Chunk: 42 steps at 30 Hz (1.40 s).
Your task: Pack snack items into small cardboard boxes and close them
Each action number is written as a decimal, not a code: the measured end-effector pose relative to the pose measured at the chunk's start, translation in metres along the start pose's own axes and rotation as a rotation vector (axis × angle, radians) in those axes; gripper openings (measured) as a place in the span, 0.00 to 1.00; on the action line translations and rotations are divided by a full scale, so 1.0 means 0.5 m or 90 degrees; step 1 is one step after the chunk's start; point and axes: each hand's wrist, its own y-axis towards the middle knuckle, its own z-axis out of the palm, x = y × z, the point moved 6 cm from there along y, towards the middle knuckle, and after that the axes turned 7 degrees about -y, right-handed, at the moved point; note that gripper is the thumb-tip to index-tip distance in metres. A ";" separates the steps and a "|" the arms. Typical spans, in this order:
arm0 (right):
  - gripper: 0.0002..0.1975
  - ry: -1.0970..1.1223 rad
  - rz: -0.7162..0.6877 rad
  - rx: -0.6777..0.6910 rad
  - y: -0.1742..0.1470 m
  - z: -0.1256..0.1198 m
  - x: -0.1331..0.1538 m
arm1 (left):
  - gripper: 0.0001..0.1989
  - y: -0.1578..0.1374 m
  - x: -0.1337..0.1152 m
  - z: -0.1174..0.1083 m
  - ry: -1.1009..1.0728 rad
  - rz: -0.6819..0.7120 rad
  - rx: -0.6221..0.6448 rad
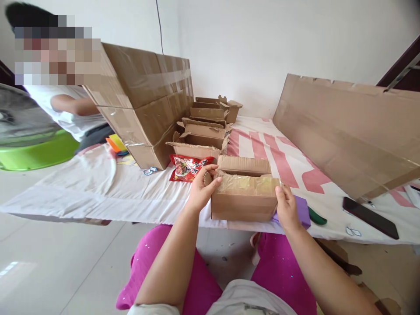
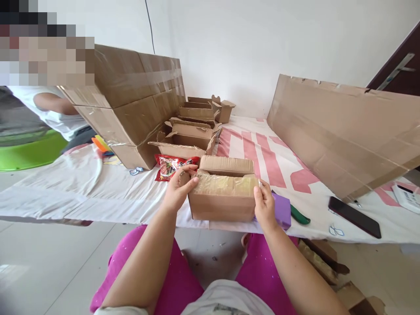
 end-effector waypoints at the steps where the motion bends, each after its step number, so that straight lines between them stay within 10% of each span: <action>1: 0.19 -0.013 -0.013 -0.015 -0.006 -0.001 -0.005 | 0.20 -0.003 -0.001 0.002 0.012 -0.008 0.017; 15: 0.20 -0.071 -0.032 -0.004 -0.022 -0.028 0.002 | 0.16 -0.021 0.014 0.025 -0.015 -0.038 0.009; 20: 0.15 -0.189 -0.243 -0.056 -0.023 -0.053 0.107 | 0.17 -0.026 0.018 0.029 -0.073 -0.055 0.010; 27: 0.06 -0.285 -0.462 0.197 -0.037 0.030 0.210 | 0.13 -0.027 0.006 0.026 -0.146 -0.012 -0.063; 42: 0.07 -0.247 -0.497 0.248 0.025 0.139 0.263 | 0.09 -0.033 0.013 0.025 -0.205 -0.015 -0.082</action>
